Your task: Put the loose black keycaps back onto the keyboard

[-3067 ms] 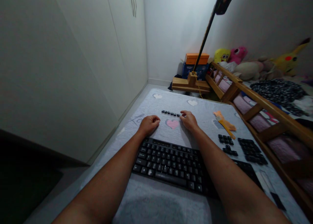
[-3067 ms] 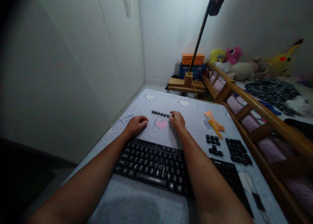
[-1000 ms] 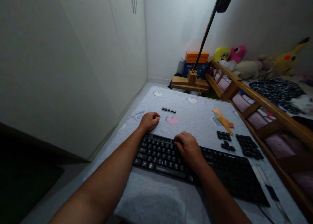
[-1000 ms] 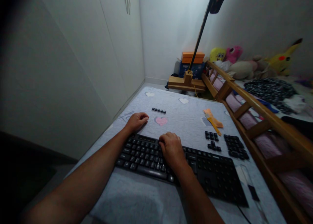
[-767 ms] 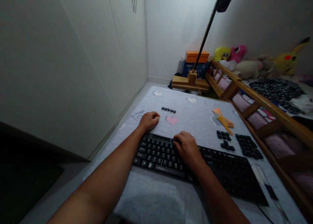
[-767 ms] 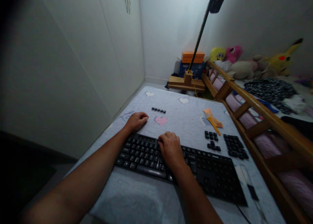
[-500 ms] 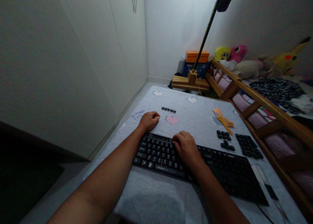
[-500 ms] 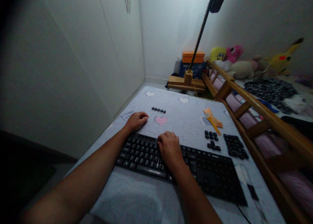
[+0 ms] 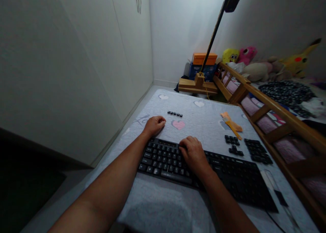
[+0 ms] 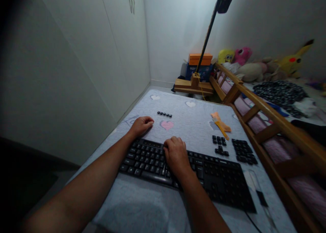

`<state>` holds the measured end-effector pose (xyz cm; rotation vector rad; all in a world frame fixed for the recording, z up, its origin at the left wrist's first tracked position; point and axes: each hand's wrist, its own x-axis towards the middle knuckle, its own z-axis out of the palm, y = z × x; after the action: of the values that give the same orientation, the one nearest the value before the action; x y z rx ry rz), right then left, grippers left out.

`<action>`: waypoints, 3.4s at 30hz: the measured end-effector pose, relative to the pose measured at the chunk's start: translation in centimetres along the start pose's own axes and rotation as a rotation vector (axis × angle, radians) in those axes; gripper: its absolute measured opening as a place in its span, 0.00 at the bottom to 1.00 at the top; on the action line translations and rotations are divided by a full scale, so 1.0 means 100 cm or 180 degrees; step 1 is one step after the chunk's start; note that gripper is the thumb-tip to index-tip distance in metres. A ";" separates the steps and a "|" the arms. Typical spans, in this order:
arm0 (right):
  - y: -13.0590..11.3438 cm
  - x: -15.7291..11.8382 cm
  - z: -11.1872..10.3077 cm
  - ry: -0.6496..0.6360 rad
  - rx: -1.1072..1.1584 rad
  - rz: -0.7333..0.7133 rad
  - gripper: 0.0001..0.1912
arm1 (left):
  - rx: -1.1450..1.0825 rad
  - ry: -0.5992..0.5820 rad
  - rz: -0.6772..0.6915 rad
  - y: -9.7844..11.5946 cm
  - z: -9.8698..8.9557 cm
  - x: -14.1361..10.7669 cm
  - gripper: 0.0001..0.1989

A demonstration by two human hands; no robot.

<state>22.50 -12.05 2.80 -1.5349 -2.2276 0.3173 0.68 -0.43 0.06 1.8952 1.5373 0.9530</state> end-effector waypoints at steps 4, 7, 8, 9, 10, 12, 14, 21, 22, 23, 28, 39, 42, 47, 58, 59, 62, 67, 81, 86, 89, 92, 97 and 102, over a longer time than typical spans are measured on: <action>0.001 0.000 -0.001 -0.0006 0.0168 0.0001 0.04 | -0.0009 0.0002 -0.0007 -0.001 0.000 0.001 0.09; 0.001 0.001 -0.001 0.0023 0.0196 0.0018 0.06 | 0.0011 -0.0015 -0.0006 -0.001 0.000 0.001 0.09; 0.001 0.002 -0.001 0.0021 0.0181 0.0032 0.06 | 0.0022 -0.0018 -0.0005 -0.001 0.000 0.001 0.10; 0.000 0.002 -0.001 0.0010 0.0163 0.0052 0.06 | 0.0032 -0.0017 -0.0005 -0.001 0.000 0.001 0.10; 0.000 0.003 -0.001 -0.0010 0.0149 0.0077 0.06 | 0.0038 -0.0017 -0.0006 -0.001 0.000 0.001 0.10; -0.002 0.004 -0.002 -0.0058 0.0132 0.0130 0.06 | 0.0035 -0.0009 -0.0005 -0.002 0.000 0.001 0.10; -0.003 0.005 -0.003 -0.0098 0.0128 0.0180 0.06 | 0.0023 -0.0013 0.0000 -0.003 0.001 0.001 0.10; -0.006 0.010 -0.005 -0.0270 0.0033 0.0299 0.05 | 0.0003 -0.0013 0.0003 -0.003 0.001 0.002 0.09; -0.007 0.011 -0.006 -0.0308 0.0002 0.0322 0.05 | 0.0005 -0.0021 0.0000 -0.002 0.001 0.002 0.10; -0.008 0.012 -0.008 -0.0348 -0.0035 0.0338 0.05 | 0.0005 -0.0023 -0.0002 -0.002 0.001 0.002 0.10; -0.009 0.014 -0.011 -0.0512 -0.0183 0.0291 0.05 | 0.0004 -0.0016 -0.0006 -0.002 0.000 0.002 0.10; -0.003 0.013 -0.004 -0.0376 0.0104 0.0234 0.04 | 0.0008 -0.0003 0.0022 -0.004 0.002 0.002 0.10; -0.001 0.014 -0.002 -0.0362 0.0169 0.0224 0.04 | 0.0019 0.0007 0.0042 -0.006 0.002 0.003 0.10; -0.001 0.014 -0.003 -0.0410 0.0179 0.0191 0.05 | 0.0015 0.0009 0.0007 -0.006 0.003 0.003 0.10; -0.007 0.013 -0.004 -0.0421 0.0099 0.0178 0.07 | 0.0037 0.0021 0.0000 -0.002 0.001 0.002 0.10; -0.007 0.013 -0.003 -0.0421 0.0075 0.0165 0.07 | 0.0034 0.0016 -0.0007 -0.002 0.001 0.001 0.10; -0.006 0.014 -0.001 -0.0428 -0.0002 0.0152 0.08 | 0.0027 -0.0001 -0.0037 -0.001 0.000 0.001 0.09; -0.005 0.014 0.004 -0.0422 -0.0079 0.0154 0.10 | 0.0047 -0.0003 0.0015 0.000 0.000 0.001 0.10; -0.006 0.012 0.004 -0.0373 -0.0083 0.0124 0.09 | 0.0037 -0.0006 0.0005 -0.002 0.001 0.002 0.10; -0.006 0.014 0.003 -0.0437 -0.0015 0.0200 0.09 | 0.0029 -0.0003 -0.0004 -0.002 0.001 0.001 0.10; -0.005 0.015 0.003 -0.0441 -0.0022 0.0215 0.09 | 0.0050 -0.0013 -0.0037 -0.002 0.001 0.001 0.10; -0.004 0.014 0.004 -0.0422 -0.0057 0.0188 0.09 | 0.0060 0.0001 -0.0033 -0.001 0.000 0.001 0.10; -0.005 0.013 0.004 -0.0381 -0.0121 0.0138 0.10 | 0.0040 -0.0002 -0.0013 0.000 0.000 0.000 0.10; -0.006 0.013 0.004 -0.0371 -0.0171 0.0141 0.10 | 0.0052 -0.0024 -0.0018 0.002 -0.001 0.000 0.10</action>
<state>21.44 -11.02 2.94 -1.6343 -2.3108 0.3717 0.76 -0.45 0.30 1.9027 1.5499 0.9325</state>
